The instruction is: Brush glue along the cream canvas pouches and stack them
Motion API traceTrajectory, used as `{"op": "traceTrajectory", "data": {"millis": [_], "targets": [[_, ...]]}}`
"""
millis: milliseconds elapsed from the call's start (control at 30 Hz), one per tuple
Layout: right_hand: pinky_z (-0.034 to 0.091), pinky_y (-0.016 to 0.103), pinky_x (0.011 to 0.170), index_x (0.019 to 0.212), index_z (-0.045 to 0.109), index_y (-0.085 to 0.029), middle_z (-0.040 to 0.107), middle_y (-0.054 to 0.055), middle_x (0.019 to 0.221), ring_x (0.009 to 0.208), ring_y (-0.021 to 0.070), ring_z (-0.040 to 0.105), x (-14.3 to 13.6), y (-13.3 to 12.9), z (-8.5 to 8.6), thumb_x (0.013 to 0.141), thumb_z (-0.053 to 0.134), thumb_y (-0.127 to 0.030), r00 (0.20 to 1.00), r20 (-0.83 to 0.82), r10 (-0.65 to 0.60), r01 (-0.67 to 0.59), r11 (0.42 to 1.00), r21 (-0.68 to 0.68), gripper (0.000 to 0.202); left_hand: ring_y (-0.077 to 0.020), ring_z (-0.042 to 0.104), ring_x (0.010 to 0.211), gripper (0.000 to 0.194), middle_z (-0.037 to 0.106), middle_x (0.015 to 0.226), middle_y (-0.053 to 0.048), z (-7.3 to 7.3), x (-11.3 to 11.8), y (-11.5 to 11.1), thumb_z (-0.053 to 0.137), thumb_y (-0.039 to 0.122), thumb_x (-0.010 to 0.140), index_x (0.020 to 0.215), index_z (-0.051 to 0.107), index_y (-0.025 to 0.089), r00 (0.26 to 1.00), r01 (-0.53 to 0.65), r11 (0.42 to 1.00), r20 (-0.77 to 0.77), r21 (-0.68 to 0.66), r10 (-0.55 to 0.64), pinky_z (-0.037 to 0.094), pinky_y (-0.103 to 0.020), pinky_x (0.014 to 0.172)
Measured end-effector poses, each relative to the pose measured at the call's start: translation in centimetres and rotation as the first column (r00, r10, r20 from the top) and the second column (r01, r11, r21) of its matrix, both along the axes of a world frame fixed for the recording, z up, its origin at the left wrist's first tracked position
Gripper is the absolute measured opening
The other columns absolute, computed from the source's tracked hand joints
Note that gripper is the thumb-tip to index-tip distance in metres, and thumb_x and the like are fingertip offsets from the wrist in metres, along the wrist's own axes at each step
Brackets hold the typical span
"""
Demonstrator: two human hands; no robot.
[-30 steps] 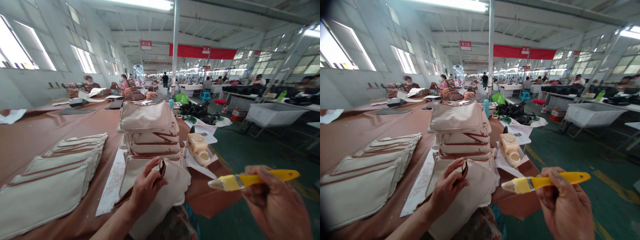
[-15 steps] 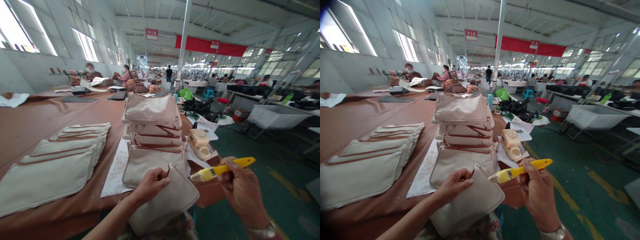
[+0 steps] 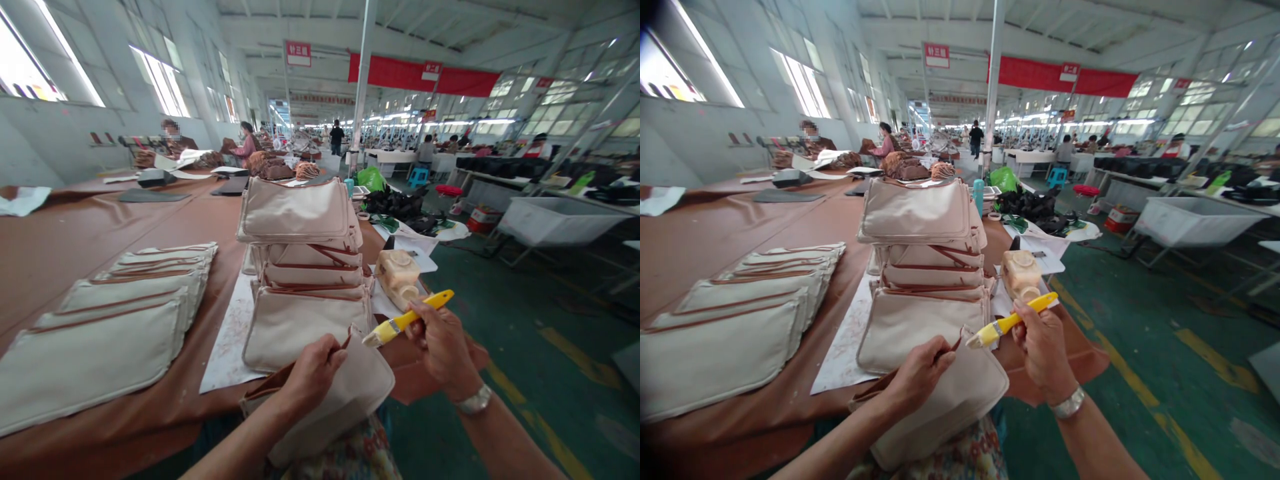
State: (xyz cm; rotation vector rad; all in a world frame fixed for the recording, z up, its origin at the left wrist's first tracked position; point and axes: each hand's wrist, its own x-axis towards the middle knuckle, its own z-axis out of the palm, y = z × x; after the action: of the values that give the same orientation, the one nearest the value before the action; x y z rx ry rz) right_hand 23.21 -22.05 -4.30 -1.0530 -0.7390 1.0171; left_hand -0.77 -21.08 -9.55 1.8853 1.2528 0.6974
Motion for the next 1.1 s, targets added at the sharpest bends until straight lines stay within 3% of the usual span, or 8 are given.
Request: {"op": "traceTrajectory", "data": {"millis": [267,333,467,567,667,867,1000,1100], "targets": [[0.023,0.016,0.036,0.071,0.055,-0.017,0.041,-0.006,0.052,0.04,0.007,0.033,1.7,-0.3,-0.1,0.075,0.082,-0.044,0.998,-0.031,-0.057,0.058,0.998,0.034,0.038,-0.0185,0.056,0.08,0.009,0.061,0.084,-0.002,-1.2,1.6,0.1,0.049,0.024,0.087,0.082,0.056,0.021,0.996,-0.085,0.972,-0.016,0.22,0.091,0.041,-0.028,0.074],[0.022,0.016,0.035,0.071,0.054,-0.018,0.042,-0.006,0.052,0.04,0.0073,0.033,2.0,-0.1,-0.3,0.076,0.081,-0.043,0.998,-0.025,-0.064,0.065,0.997,0.033,0.037,-0.0181,0.057,0.08,0.008,0.062,0.085,-0.002,-1.4,1.7,0.1,0.05,0.022,0.087,0.09,0.057,0.021,0.992,-0.126,0.973,0.02,0.194,0.124,0.043,-0.028,0.075],[0.023,0.017,0.036,0.071,0.054,-0.018,0.043,-0.005,0.053,0.04,0.0077,0.034,2.2,0.6,-0.5,0.076,0.08,-0.042,0.998,-0.005,-0.056,0.056,0.998,0.025,0.036,-0.0176,0.061,0.08,0.038,0.067,0.088,0.0,-0.6,1.8,0.4,0.057,0.022,0.082,0.12,0.057,0.02,0.984,-0.131,0.991,0.125,0.005,0.13,0.046,-0.028,0.077],[0.024,0.017,0.036,0.071,0.052,-0.018,0.042,-0.006,0.052,0.041,0.0075,0.034,1.9,0.9,-0.4,0.075,0.08,-0.044,0.999,0.007,-0.032,0.031,0.999,0.025,0.038,-0.0194,0.063,0.084,0.031,0.071,0.093,-0.004,0.7,1.7,0.6,0.055,0.031,0.087,0.111,0.069,0.018,0.983,-0.029,0.992,0.176,-0.123,0.05,0.047,-0.027,0.076],[0.023,0.017,0.036,0.069,0.049,-0.019,0.042,-0.006,0.05,0.04,0.0075,0.033,1.2,1.3,-0.4,0.075,0.08,-0.044,0.999,0.032,-0.017,0.016,1.0,0.019,0.04,-0.02,0.063,0.086,0.029,0.072,0.095,-0.005,1.5,1.7,0.4,0.055,0.035,0.087,0.1,0.075,0.018,0.977,0.009,0.986,0.212,-0.166,0.027,0.047,-0.026,0.075],[0.027,0.019,0.036,0.063,0.051,-0.018,0.045,-0.003,0.05,0.041,0.0087,0.037,0.2,3.0,-1.7,0.076,0.079,-0.047,0.99,0.141,-0.013,0.014,1.0,-0.002,0.043,-0.0169,0.058,0.079,0.022,0.064,0.083,-0.003,1.5,1.8,-0.5,0.062,0.035,0.086,0.09,0.076,0.019,0.953,0.025,0.99,0.301,-0.14,0.019,0.045,-0.024,0.072],[0.029,0.018,0.038,0.067,0.053,-0.018,0.046,-0.004,0.051,0.043,0.0092,0.039,1.0,3.4,-1.1,0.079,0.077,-0.049,0.981,0.169,-0.099,0.095,0.995,0.027,0.041,-0.0151,0.055,0.077,0.02,0.06,0.081,-0.002,1.8,1.5,-0.7,0.061,0.033,0.088,0.09,0.076,0.019,0.944,0.041,0.992,0.329,-0.121,0.001,0.042,-0.023,0.07],[0.028,0.019,0.037,0.07,0.054,-0.018,0.045,-0.005,0.051,0.041,0.009,0.036,0.9,2.4,-0.5,0.08,0.075,-0.051,0.984,0.168,-0.063,0.061,0.998,0.016,0.041,-0.0142,0.053,0.076,0.019,0.057,0.081,-0.002,1.8,1.5,-0.7,0.06,0.031,0.09,0.091,0.075,0.019,0.951,0.056,0.995,0.309,-0.077,-0.03,0.041,-0.022,0.068]]}}
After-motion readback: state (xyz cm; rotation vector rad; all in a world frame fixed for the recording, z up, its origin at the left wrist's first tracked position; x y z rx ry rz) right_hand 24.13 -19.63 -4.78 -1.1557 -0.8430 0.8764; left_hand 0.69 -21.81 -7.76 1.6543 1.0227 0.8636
